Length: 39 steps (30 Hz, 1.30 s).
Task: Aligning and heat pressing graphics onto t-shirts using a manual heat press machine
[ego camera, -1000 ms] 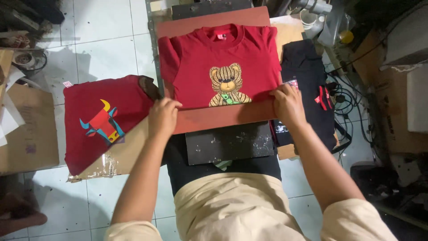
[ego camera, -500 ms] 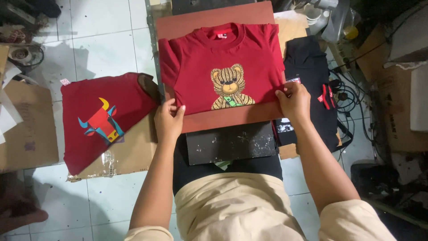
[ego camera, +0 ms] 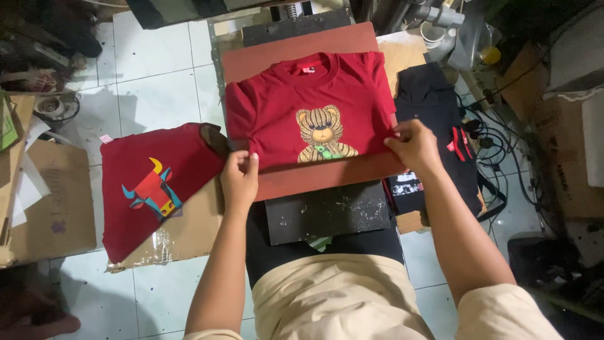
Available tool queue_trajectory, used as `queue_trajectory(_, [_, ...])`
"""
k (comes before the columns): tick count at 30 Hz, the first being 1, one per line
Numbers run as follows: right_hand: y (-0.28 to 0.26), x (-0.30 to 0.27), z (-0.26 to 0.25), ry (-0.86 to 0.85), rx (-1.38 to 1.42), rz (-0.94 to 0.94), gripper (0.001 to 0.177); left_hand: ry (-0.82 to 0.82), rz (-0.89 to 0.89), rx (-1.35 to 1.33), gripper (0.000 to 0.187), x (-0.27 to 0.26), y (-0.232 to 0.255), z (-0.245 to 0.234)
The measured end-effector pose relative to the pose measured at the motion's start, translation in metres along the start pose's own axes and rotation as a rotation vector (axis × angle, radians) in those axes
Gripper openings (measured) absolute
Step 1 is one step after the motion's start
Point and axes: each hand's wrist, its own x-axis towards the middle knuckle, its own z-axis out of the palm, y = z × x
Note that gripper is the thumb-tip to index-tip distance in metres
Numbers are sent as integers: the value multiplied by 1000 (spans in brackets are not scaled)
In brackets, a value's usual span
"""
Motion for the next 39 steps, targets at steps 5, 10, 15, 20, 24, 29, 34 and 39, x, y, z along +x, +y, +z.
queue_trajectory(5, [-14, -3, -5, 3, -24, -6, 27, -38, 152, 138, 26, 6, -9, -1])
queue_trajectory(10, [6, 19, 12, 68, 399, -127, 18, 22, 93, -199, 29, 13, 14, -5])
queue_trajectory(15, [-77, -11, -64, 157, 624, -390, 14, 138, 195, -305, 28, 11, 59, -38])
queue_trajectory(20, [-117, -46, -129, 35, 984, -467, 30, -50, 358, -535, 42, -23, 158, -119])
queue_trajectory(24, [-160, -63, -145, -283, 751, -330, 61, -330, 170, -492, 61, -18, 173, -119])
queue_trajectory(29, [-181, -39, -132, -338, 685, -195, 70, -428, 87, -390, 50, 12, 182, -107])
queue_trajectory(34, [-189, -9, -126, -195, 980, -401, 35, -262, 269, -794, 53, 51, 190, -105])
queue_trajectory(39, [-126, 32, -40, -235, 656, -2, 24, -230, -295, -305, 69, 95, 57, -6])
